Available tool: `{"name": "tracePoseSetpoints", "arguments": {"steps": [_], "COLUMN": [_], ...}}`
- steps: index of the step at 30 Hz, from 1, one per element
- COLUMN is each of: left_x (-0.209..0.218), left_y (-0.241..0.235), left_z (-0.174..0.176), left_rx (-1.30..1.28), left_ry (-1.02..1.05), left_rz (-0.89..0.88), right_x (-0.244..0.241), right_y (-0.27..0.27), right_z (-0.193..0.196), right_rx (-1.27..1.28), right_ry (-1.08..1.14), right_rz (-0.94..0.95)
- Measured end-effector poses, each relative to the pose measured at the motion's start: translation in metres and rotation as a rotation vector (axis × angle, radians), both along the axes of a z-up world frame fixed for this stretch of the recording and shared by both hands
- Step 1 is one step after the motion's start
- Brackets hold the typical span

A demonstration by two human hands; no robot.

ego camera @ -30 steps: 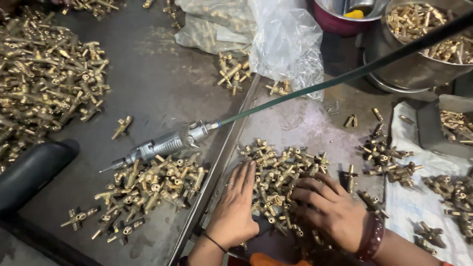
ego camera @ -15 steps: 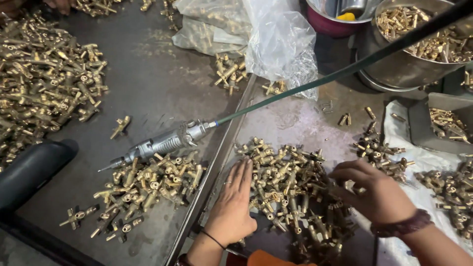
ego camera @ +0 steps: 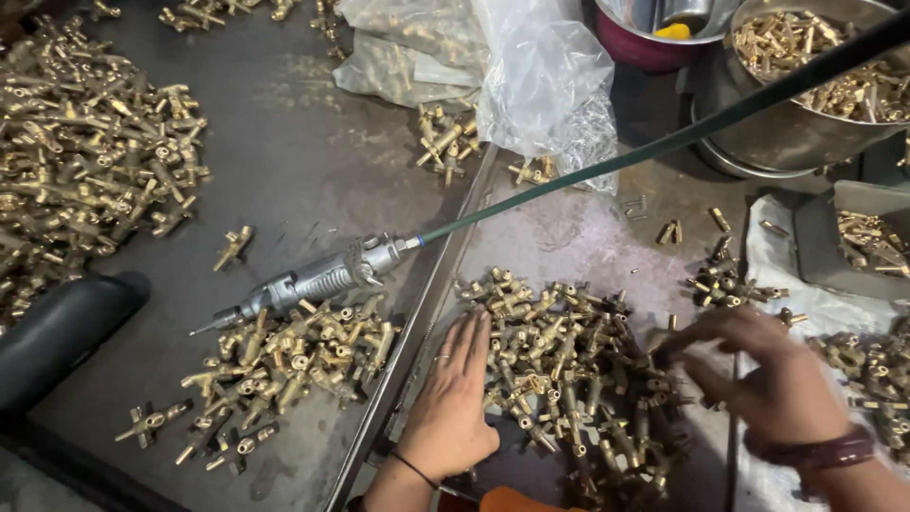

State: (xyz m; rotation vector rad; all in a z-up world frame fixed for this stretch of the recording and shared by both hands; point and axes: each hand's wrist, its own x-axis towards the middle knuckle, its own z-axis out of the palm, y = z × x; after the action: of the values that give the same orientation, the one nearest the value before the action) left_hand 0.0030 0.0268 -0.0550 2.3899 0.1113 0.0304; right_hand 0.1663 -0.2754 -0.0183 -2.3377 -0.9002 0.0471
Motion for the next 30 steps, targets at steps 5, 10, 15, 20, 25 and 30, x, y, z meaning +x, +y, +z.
{"name": "tracePoseSetpoints", "arguments": {"steps": [5,10,15,20,25,30], "left_x": [-0.001,0.009,0.018,0.019,0.019,0.021], "left_y": [0.000,-0.001,0.002,0.004,0.008,0.007], "left_z": [-0.007,0.009,0.016,0.012,0.003,0.010], "left_rx": [0.010,0.062,0.187,0.146,0.079,0.027], "left_ry": [-0.021,0.105,0.279,0.222,0.020,-0.054], "left_rz": [-0.007,-0.011,0.039,0.022,-0.005,-0.002], "right_x": [0.020,0.021,0.030,0.038,0.048,0.042], "right_y": [-0.006,0.050,0.114,0.132,0.114,0.111], "right_z": [0.015,0.005,0.040,0.015,-0.028,-0.028], "right_rx": [-0.424,-0.539,-1.020,-0.905,-0.425,-0.105], "right_ry": [-0.027,0.180,0.150,0.169,0.136,0.292], "right_rz": [-0.313,0.001,0.283,0.471,0.536,0.587]}}
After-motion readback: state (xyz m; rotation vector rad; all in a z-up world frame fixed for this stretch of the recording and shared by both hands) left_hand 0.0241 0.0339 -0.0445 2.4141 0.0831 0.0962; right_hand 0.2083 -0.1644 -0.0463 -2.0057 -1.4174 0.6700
